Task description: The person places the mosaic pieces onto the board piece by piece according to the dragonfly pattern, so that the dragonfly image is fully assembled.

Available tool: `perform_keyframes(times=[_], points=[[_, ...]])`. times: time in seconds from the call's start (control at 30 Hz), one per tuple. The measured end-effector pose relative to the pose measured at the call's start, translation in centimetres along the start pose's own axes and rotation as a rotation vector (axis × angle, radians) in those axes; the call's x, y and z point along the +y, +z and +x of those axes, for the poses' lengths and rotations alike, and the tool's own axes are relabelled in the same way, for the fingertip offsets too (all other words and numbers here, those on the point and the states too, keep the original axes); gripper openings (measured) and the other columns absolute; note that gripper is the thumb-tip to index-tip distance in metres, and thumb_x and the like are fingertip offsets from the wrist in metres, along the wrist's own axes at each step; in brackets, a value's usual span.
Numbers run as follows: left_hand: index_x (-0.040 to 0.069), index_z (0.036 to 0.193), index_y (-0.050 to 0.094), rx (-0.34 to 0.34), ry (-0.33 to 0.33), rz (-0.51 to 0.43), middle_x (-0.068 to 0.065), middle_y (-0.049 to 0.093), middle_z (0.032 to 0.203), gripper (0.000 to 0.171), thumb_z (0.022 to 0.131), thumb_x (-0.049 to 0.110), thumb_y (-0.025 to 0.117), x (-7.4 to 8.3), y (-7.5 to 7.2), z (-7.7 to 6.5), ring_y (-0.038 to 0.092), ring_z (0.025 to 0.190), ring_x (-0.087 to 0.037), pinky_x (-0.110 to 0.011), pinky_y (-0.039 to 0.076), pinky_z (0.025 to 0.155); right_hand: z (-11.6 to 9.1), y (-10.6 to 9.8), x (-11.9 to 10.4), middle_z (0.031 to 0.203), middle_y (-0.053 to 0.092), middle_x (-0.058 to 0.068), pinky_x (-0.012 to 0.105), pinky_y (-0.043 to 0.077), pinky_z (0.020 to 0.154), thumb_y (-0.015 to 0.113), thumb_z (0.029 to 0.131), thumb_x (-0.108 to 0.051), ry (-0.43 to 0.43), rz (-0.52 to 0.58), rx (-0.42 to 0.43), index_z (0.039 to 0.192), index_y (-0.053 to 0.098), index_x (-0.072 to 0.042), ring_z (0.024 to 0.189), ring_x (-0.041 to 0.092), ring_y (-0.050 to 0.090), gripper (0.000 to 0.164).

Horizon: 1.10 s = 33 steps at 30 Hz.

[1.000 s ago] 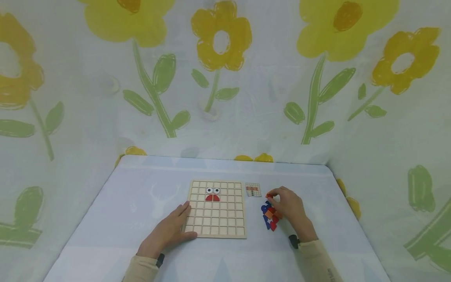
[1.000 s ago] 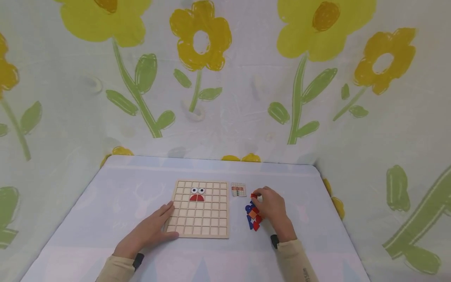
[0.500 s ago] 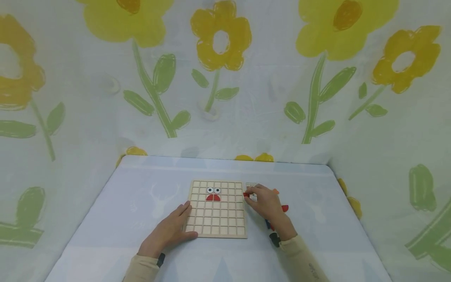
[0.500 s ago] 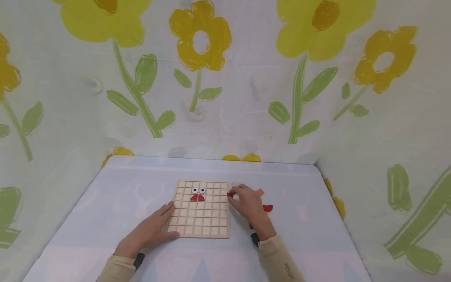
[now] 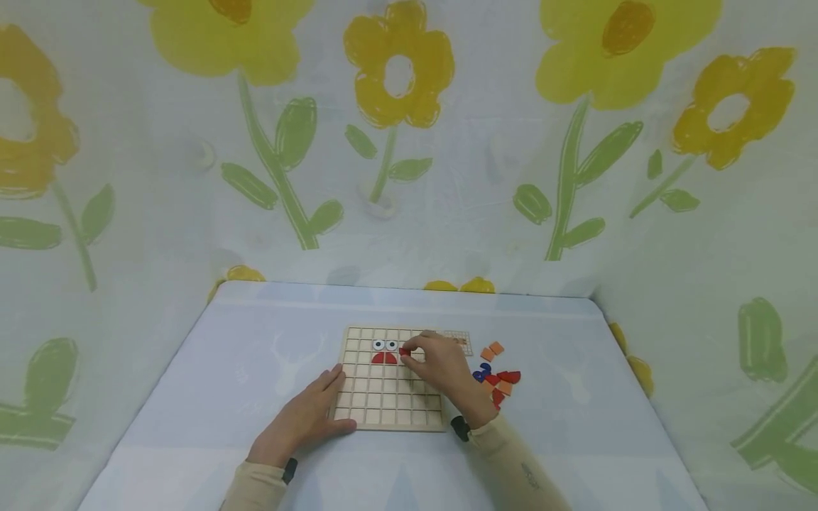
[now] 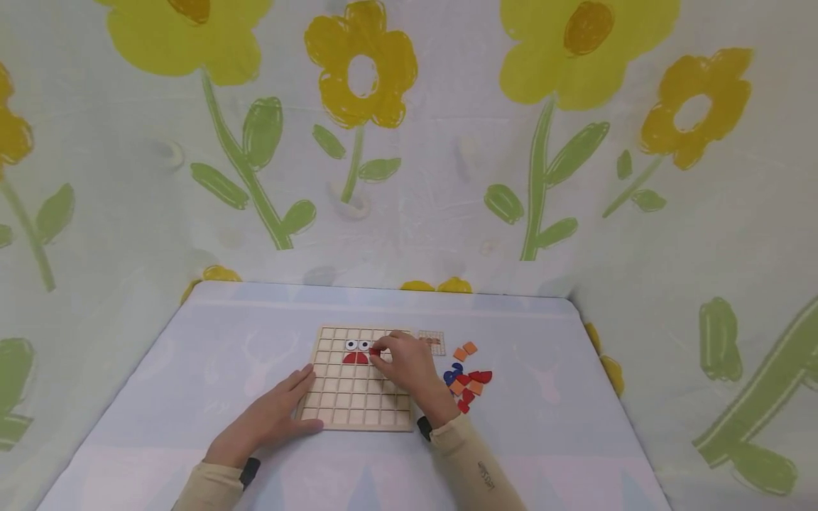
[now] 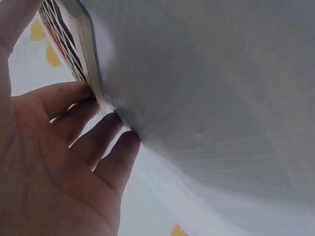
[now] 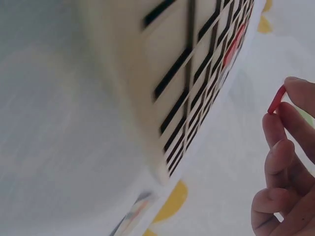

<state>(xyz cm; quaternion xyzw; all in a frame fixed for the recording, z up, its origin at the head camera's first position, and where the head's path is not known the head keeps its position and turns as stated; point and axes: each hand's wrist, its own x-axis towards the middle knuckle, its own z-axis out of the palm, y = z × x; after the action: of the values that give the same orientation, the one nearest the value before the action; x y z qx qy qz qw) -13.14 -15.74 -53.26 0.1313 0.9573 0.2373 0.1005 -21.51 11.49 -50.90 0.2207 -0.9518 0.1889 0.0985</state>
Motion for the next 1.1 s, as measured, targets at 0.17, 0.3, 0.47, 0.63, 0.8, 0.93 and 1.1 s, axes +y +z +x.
perform_keyframes(times=[0.17, 0.3, 0.47, 0.63, 0.8, 0.93, 1.1], points=[[0.003, 0.157, 0.035, 0.000, 0.005, 0.003, -0.009, 0.026, 0.166, 0.100, 0.082, 0.053, 0.080, -0.1, 0.0, 0.0, 0.027, 0.150, -0.035, -0.049, 0.031, 0.120, 1.0, 0.9, -1.8, 0.101, 0.073, -0.009, 0.026, 0.058, 0.074, 0.081, 0.088, -0.033, -0.065, 0.031, -0.024, 0.106, 0.079, -0.022, 0.094, 0.010, 0.068, 0.020], [0.003, 0.156, 0.036, 0.003, 0.006, 0.005, -0.009, 0.026, 0.166, 0.101, 0.082, 0.054, 0.080, -0.3, 0.0, 0.0, 0.027, 0.150, -0.035, -0.050, 0.032, 0.120, 1.6, 1.7, -3.0, 0.099, 0.072, -0.009, 0.021, 0.056, 0.071, 0.080, 0.089, -0.035, -0.121, 0.013, -0.062, 0.105, 0.080, -0.022, 0.086, 0.006, 0.065, 0.021], [0.004, 0.157, 0.035, -0.005, -0.004, 0.008, -0.007, 0.024, 0.167, 0.102, 0.082, 0.056, 0.079, -0.4, 0.1, 0.1, 0.026, 0.151, -0.034, -0.049, 0.031, 0.120, 2.0, 2.3, -3.8, 0.092, 0.069, -0.011, 0.017, 0.051, 0.065, 0.079, 0.090, -0.035, -0.147, -0.027, -0.134, 0.097, 0.079, -0.023, 0.078, 0.002, 0.061, 0.014], [0.004, 0.157, 0.035, -0.008, -0.004, 0.003, -0.007, 0.024, 0.167, 0.101, 0.083, 0.056, 0.078, -0.2, 0.0, 0.0, 0.026, 0.151, -0.034, -0.049, 0.031, 0.121, 2.3, 2.7, -4.2, 0.084, 0.067, -0.014, 0.016, 0.048, 0.061, 0.080, 0.089, -0.033, -0.168, -0.055, -0.156, 0.090, 0.078, -0.024, 0.070, 0.000, 0.056, 0.010], [0.002, 0.156, 0.036, 0.002, 0.011, -0.006, -0.009, 0.026, 0.166, 0.100, 0.083, 0.054, 0.079, -0.1, -0.2, -0.1, 0.027, 0.150, -0.035, -0.050, 0.031, 0.120, 2.4, 3.3, -4.2, 0.086, 0.069, -0.013, 0.015, 0.050, 0.061, 0.079, 0.090, -0.033, -0.171, -0.105, -0.163, 0.094, 0.081, -0.024, 0.071, 0.001, 0.057, 0.010], [0.001, 0.156, 0.036, 0.005, 0.016, -0.005, -0.010, 0.027, 0.166, 0.100, 0.083, 0.053, 0.080, 0.0, -0.3, 0.0, 0.028, 0.150, -0.036, -0.050, 0.031, 0.120, 2.4, 3.6, -4.1, 0.090, 0.070, -0.012, 0.016, 0.051, 0.062, 0.079, 0.090, -0.033, -0.177, -0.134, -0.181, 0.101, 0.081, -0.024, 0.074, 0.001, 0.059, 0.014], [0.000, 0.155, 0.037, 0.011, 0.021, -0.004, -0.011, 0.027, 0.165, 0.099, 0.083, 0.052, 0.080, -0.1, -0.2, 0.0, 0.028, 0.150, -0.036, -0.050, 0.031, 0.120, 2.3, 3.4, -4.1, 0.090, 0.069, -0.012, 0.016, 0.050, 0.062, 0.079, 0.090, -0.032, -0.181, -0.119, -0.195, 0.099, 0.081, -0.023, 0.073, 0.001, 0.056, 0.013]])
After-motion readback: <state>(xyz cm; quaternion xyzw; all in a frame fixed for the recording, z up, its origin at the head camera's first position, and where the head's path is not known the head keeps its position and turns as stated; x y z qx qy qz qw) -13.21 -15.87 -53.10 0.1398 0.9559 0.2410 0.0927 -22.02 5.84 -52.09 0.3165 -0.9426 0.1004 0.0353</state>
